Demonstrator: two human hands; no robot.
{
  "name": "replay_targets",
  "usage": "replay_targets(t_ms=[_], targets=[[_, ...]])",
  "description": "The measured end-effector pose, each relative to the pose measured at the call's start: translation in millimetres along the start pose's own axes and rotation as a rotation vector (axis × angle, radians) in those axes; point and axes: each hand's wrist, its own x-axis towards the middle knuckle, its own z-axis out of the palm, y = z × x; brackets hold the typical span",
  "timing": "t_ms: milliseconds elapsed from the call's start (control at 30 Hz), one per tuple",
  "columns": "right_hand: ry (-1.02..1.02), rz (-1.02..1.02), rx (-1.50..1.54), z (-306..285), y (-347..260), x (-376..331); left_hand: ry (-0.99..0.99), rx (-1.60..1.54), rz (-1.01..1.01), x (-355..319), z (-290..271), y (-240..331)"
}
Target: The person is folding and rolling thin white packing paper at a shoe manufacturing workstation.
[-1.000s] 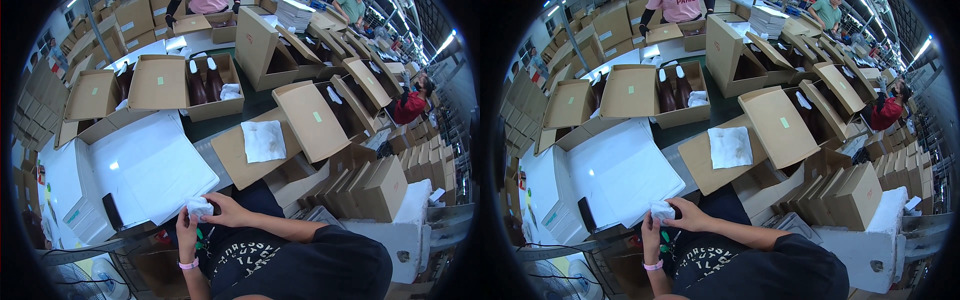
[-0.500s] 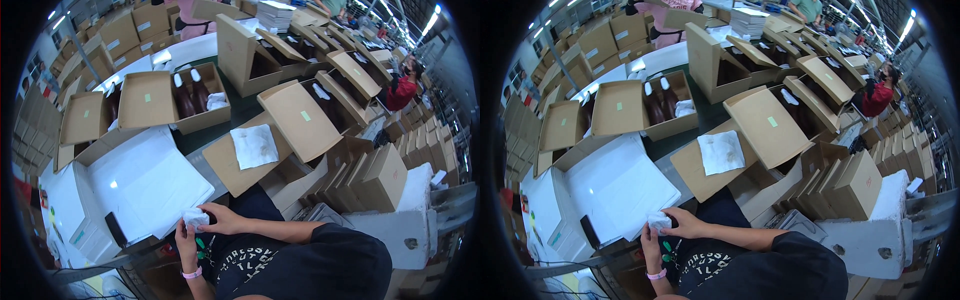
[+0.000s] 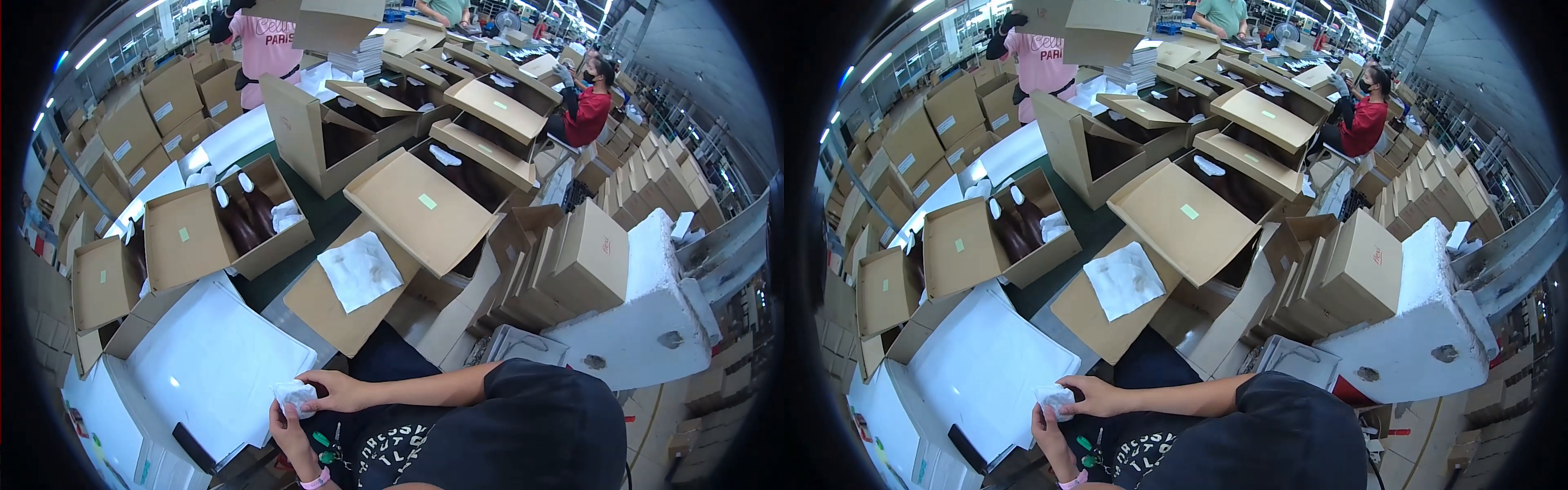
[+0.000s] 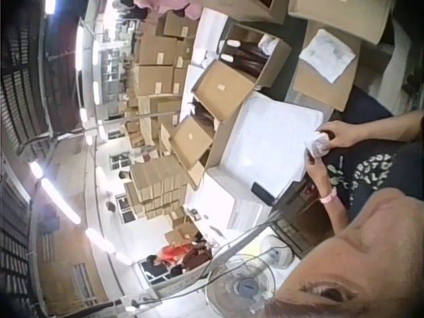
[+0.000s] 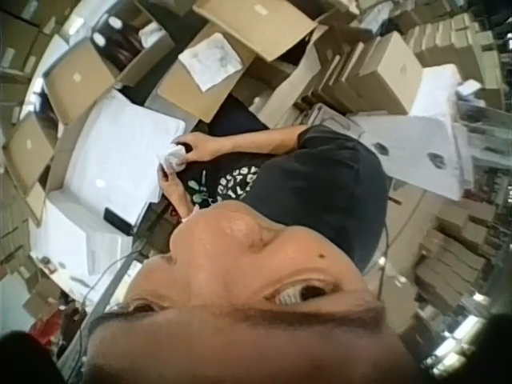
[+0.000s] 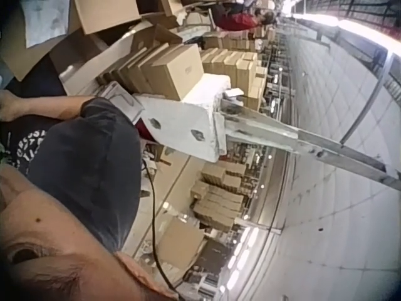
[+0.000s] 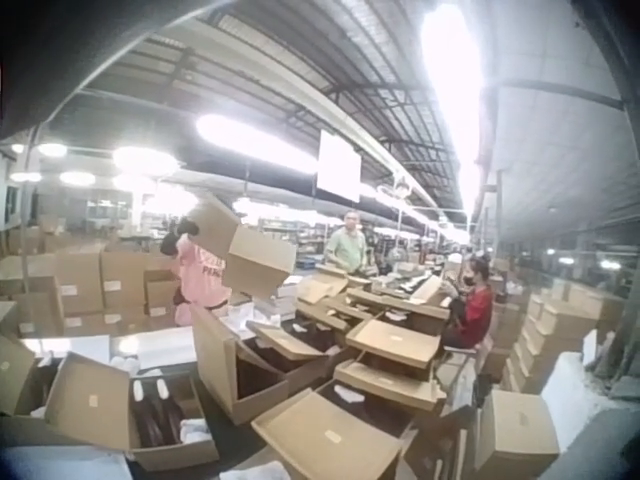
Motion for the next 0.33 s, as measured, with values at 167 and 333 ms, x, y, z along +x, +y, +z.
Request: replay_targets(t_ms=[167,333], targets=[[-0.004,0.045,0.02,5.4,2.1,-1.6,0.06,-0.036,-0.01,-1.8,1.1,-9.3],[-0.018,0.065,-0.018,7.7,5.1,-1.4,0.039,-0.08,-0.014,-4.3,-0.9,-10.1]])
